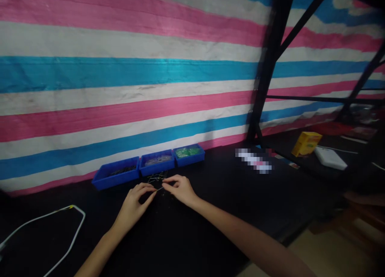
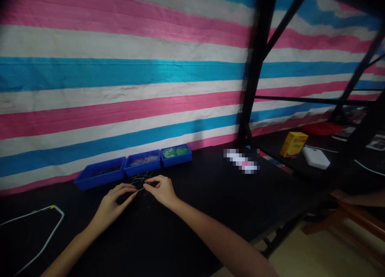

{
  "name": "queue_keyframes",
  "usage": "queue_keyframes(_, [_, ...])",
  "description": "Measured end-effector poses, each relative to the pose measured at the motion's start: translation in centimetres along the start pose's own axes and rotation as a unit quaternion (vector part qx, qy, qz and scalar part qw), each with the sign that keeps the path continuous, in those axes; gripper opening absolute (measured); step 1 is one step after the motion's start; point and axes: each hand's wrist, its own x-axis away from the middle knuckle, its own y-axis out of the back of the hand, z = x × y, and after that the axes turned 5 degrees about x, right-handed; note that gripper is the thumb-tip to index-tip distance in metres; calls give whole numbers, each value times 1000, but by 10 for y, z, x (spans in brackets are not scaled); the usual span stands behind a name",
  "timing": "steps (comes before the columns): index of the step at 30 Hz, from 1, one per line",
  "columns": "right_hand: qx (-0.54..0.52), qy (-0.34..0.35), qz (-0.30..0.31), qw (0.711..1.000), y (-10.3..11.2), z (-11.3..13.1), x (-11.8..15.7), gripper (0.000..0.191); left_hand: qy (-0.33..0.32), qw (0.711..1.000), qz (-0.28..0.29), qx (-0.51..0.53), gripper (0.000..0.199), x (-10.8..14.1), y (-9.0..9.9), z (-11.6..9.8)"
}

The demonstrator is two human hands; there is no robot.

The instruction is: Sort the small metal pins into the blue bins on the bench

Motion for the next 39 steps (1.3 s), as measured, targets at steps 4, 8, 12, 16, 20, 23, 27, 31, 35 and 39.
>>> queue_keyframes(4, [-32, -12, 35, 999, -3, -5, -1, 29, 13, 998, -30, 62, 19, -2, 2, -11])
queue_keyframes(8, [-58, -22, 38, 997, -3, -2, -1, 30, 42, 992, -50, 111, 18, -2, 3, -21])
queue_keyframes(12, [-79, -22, 43, 996, -1, 6, 1, 30, 63, 984, -38, 162, 17, -1, -1, -26])
queue_keyframes(16, [-83, -27, 54, 995, 0, 7, 2, 31, 83, 976, -46, 197, 18, 1, -3, -31])
queue_keyframes(20, [-41, -17, 84, 996, -1, 4, 3, 31, 112, 968, -74, 211, 18, 2, -3, -35])
queue_keyframes(23, [30, 18, 109, 993, -3, 4, 6, 27, 131, 963, -96, 213, 19, 2, -3, -35])
queue_keyframes(27, [73, 68, 143, 985, -4, 6, 9, 24, 137, 960, -110, 218, 19, 3, -5, -35])
queue_keyframes(31, [15, 19, 134, 991, -1, 5, 7, 29, 143, 959, -115, 218, 20, 3, -5, -37])
queue_keyframes(35, [-2, -70, 102, 992, 3, 2, 3, 39, 146, 962, -102, 207, 20, 6, -5, -35])
queue_keyframes(39, [7, -99, 104, 990, 3, -3, 3, 40, 133, 967, -46, 213, 20, 12, -8, -31])
